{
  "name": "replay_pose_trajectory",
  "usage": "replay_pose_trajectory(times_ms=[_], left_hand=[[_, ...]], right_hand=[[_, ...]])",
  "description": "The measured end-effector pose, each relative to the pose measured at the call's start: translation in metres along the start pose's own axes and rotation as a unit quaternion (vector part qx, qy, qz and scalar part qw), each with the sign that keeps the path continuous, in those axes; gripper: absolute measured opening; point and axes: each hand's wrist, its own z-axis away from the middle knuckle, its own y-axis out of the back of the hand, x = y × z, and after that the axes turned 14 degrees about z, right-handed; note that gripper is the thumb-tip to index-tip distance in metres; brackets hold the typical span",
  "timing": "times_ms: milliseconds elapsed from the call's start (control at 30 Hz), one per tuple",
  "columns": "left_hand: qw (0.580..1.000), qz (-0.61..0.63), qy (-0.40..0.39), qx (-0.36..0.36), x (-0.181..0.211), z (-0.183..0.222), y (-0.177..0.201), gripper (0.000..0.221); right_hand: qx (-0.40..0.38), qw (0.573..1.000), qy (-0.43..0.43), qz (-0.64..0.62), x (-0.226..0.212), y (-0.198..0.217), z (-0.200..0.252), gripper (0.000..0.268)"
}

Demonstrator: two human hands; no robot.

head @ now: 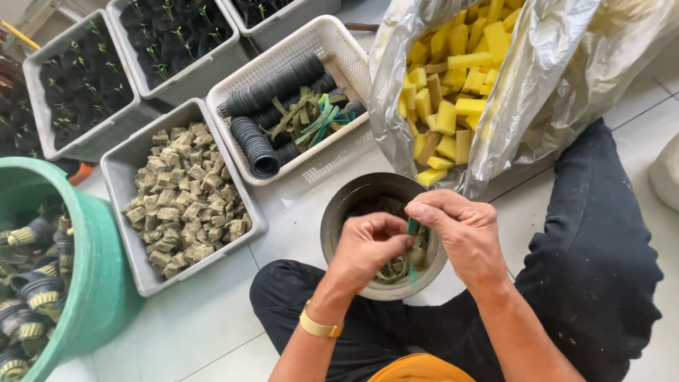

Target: Manually cleaning and folding green flexible plastic or foam strips into a container for reuse or planting support.

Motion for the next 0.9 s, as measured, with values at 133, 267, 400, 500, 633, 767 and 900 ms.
replay_pose_trajectory(times_ms=[133, 267, 400, 500, 633, 767, 900], left_hand=[[0.999, -0.025, -0.029, -0.001, -0.034, 0.005, 0.003, 0.014], [0.859, -0.476, -0.188, -0.009, -0.051, 0.007, 0.014, 0.008], [0.866, -0.407, -0.275, 0.089, -0.020, 0.008, 0.003, 0.014], [0.986, -0.072, -0.153, 0.006, 0.034, 0.010, -0.023, 0.016], [0.994, 0.062, -0.082, -0.037, 0.043, 0.010, -0.034, 0.023], [0.997, 0.054, -0.060, 0.004, 0.044, 0.013, -0.023, 0.012], [0.988, 0.145, -0.051, 0.017, 0.060, 0.024, -0.012, 0.010]], right_hand=[[0.041, 0.999, -0.006, -0.008, -0.006, 0.015, 0.001, 0.008], [0.070, 0.997, 0.000, -0.041, -0.016, 0.033, 0.002, 0.010], [0.021, 0.999, -0.032, -0.036, -0.014, 0.038, -0.004, 0.012], [-0.005, 0.998, -0.035, -0.050, -0.018, 0.031, -0.009, 0.011], [0.008, 0.999, 0.023, -0.048, -0.038, 0.010, -0.012, 0.012], [0.059, 0.996, 0.059, -0.005, -0.067, 0.004, -0.016, 0.014], [0.115, 0.980, 0.162, -0.030, -0.087, 0.015, -0.021, 0.010]])
